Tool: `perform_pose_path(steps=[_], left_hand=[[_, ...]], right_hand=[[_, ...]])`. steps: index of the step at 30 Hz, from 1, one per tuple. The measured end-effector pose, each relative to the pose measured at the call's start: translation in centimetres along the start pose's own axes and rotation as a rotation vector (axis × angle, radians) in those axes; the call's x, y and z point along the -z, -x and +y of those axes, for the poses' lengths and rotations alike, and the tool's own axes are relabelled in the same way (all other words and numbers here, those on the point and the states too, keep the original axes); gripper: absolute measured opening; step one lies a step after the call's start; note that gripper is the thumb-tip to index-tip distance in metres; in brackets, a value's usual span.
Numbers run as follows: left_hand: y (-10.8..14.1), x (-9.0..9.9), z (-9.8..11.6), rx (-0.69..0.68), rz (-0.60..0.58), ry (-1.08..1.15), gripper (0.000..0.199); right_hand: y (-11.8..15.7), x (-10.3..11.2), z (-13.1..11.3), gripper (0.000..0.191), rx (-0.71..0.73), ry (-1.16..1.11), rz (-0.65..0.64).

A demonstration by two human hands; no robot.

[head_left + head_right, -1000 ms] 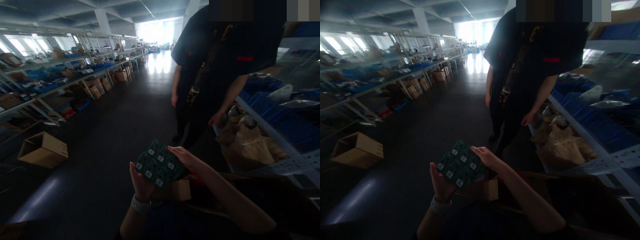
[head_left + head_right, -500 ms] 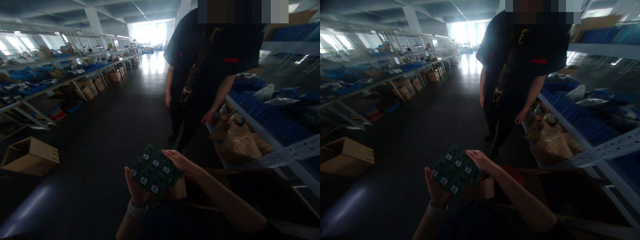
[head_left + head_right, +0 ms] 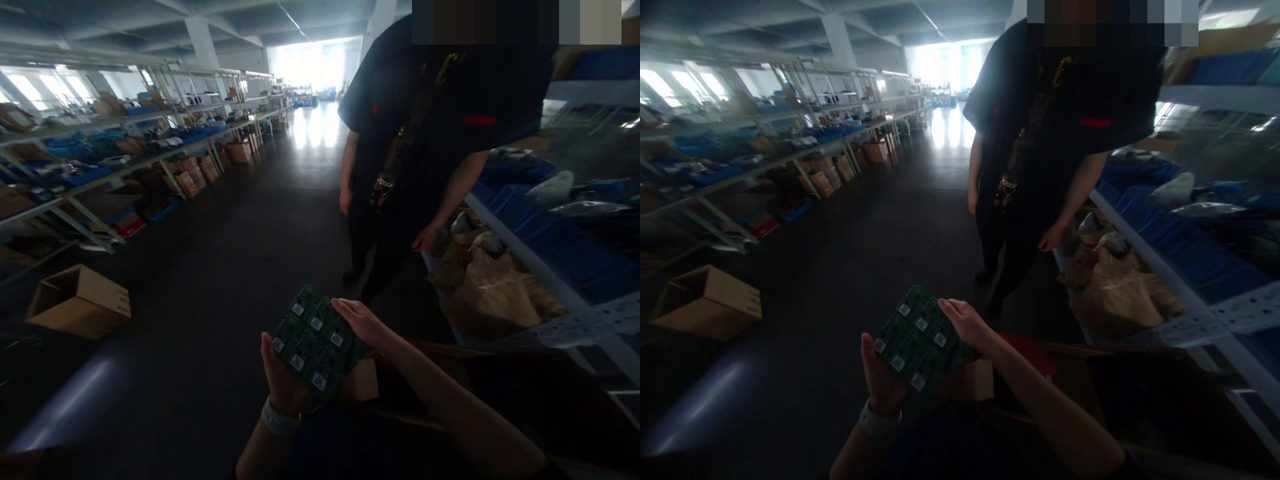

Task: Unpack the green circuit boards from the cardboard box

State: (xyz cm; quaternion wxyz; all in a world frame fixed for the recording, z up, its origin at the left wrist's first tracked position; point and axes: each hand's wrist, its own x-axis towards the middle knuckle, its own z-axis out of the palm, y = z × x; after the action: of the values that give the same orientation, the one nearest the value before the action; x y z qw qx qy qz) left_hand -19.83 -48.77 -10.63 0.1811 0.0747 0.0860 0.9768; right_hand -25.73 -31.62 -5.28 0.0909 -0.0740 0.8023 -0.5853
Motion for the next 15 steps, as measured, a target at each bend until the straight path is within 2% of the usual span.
perform_pose_path(steps=[7,15], left_hand=[[-0.29,0.07,-0.05,0.015,-0.048,0.007,0.066],[-0.14,0.43,-0.05,-0.014,-0.01,-0.007,0.073]], right_hand=[[-0.06,0.28,-0.16,0.07,0.039,0.058,-0.02],[0.14,0.01,0.52,0.067,0.041,0.057,0.008]])
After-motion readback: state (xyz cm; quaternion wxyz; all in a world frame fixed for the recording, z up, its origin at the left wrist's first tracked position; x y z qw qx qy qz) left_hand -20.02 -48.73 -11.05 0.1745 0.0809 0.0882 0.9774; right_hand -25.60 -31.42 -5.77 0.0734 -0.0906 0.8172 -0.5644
